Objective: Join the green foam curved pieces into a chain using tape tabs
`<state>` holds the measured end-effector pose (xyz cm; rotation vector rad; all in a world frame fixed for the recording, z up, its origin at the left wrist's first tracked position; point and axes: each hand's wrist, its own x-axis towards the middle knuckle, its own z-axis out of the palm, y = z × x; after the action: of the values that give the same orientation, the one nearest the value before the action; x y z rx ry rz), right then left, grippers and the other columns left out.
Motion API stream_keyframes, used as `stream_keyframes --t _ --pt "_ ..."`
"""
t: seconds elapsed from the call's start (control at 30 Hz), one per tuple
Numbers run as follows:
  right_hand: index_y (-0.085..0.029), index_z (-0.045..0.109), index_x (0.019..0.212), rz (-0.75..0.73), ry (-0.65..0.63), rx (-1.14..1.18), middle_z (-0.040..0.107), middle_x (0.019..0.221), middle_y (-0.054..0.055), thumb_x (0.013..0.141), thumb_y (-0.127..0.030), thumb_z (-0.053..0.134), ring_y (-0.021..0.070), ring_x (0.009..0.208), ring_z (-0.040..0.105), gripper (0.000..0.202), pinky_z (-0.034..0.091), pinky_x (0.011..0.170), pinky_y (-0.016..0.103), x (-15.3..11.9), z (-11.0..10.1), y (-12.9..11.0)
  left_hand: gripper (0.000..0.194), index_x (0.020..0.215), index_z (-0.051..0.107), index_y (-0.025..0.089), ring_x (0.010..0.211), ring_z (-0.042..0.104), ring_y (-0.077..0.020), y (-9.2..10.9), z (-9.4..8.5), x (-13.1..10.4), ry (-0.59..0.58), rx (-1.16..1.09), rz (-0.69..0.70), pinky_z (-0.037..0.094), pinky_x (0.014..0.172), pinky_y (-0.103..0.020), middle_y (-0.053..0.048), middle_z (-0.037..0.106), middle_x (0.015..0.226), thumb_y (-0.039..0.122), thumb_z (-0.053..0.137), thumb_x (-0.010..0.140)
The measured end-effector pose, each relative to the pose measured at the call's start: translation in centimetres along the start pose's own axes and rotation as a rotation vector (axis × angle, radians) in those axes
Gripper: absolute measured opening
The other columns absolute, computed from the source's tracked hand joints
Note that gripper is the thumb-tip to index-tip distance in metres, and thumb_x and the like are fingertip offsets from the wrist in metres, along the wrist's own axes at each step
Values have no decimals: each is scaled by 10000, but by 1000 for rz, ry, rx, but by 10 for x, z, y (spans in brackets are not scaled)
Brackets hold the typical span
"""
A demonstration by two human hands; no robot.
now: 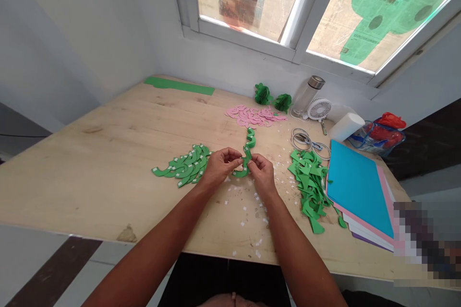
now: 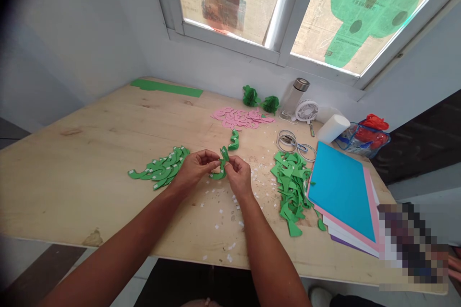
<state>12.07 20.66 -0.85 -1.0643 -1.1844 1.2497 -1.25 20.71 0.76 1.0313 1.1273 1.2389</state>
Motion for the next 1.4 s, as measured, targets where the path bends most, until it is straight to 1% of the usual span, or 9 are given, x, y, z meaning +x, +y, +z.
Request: stream_keyframes --t 0.13,0.3,0.53,0.8,0.87,1.03,1.13,1.33,1.4 --pt "-161 649 797 -8 -12 7 616 633 -13 697 -314 611 121 559 513 186 384 521 226 0 -1 1 293 747 672 147 582 567 -124 2 -1 -1 -22 -8 -29 432 506 -213 -32 660 685 328 773 538" --pt "-162 654 806 -13 -15 -24 634 650 -4 690 -312 612 134 582 531 195 401 540 235 1 -1 3 278 705 664 150 505 520 -105 3 -3 -1 -53 -18 -48 395 482 -216 -3 623 597 347 766 537" --pt "-167 632 720 6 -17 18 608 621 -17 677 -297 618 121 563 516 138 392 531 224 1 1 5 250 691 668 148 537 539 -109 4 -6 -2 -84 -44 -78 416 521 -220 -13 639 612 322 771 545" --pt "-166 624 696 -1 29 4 584 581 -32 709 -377 605 105 526 507 212 405 520 219 0 1 7 242 666 662 159 522 556 -119 6 -7 -3 -106 -42 -88 430 508 -227 -11 630 588 325 782 538" --pt "-169 625 720 -15 69 -8 593 599 -25 720 -362 590 113 553 534 196 429 550 227 1 0 4 242 673 668 165 526 565 -120 3 -8 -2 -101 -50 -93 434 513 -228 -9 639 595 316 791 528" --pt "-186 616 878 -58 290 -52 634 692 1 728 -286 574 143 667 590 185 475 637 258 6 -3 -12 266 672 679 180 529 573 -122 2 -7 -1 -58 -66 -96 435 506 -230 5 644 605 296 815 475" --pt "-186 618 918 -74 353 -107 640 751 17 748 -274 562 147 703 586 199 474 645 256 8 -3 -21 244 634 672 188 543 563 -113 4 -7 -1 -43 -91 -107 435 513 -218 21 625 598 266 820 458" --pt "-212 602 1081 -34 229 -236 659 950 43 702 -305 670 156 772 599 397 483 691 273 6 4 -13 240 662 684 203 565 539 -105 3 -9 2 -37 -138 -113 425 521 -207 20 631 619 224 817 463" --pt "-217 606 1088 -5 184 -267 669 932 39 660 -299 717 164 758 609 450 493 679 280 5 6 -5 241 657 683 200 559 520 -100 4 -9 1 -43 -141 -106 412 510 -202 19 624 608 221 818 458"
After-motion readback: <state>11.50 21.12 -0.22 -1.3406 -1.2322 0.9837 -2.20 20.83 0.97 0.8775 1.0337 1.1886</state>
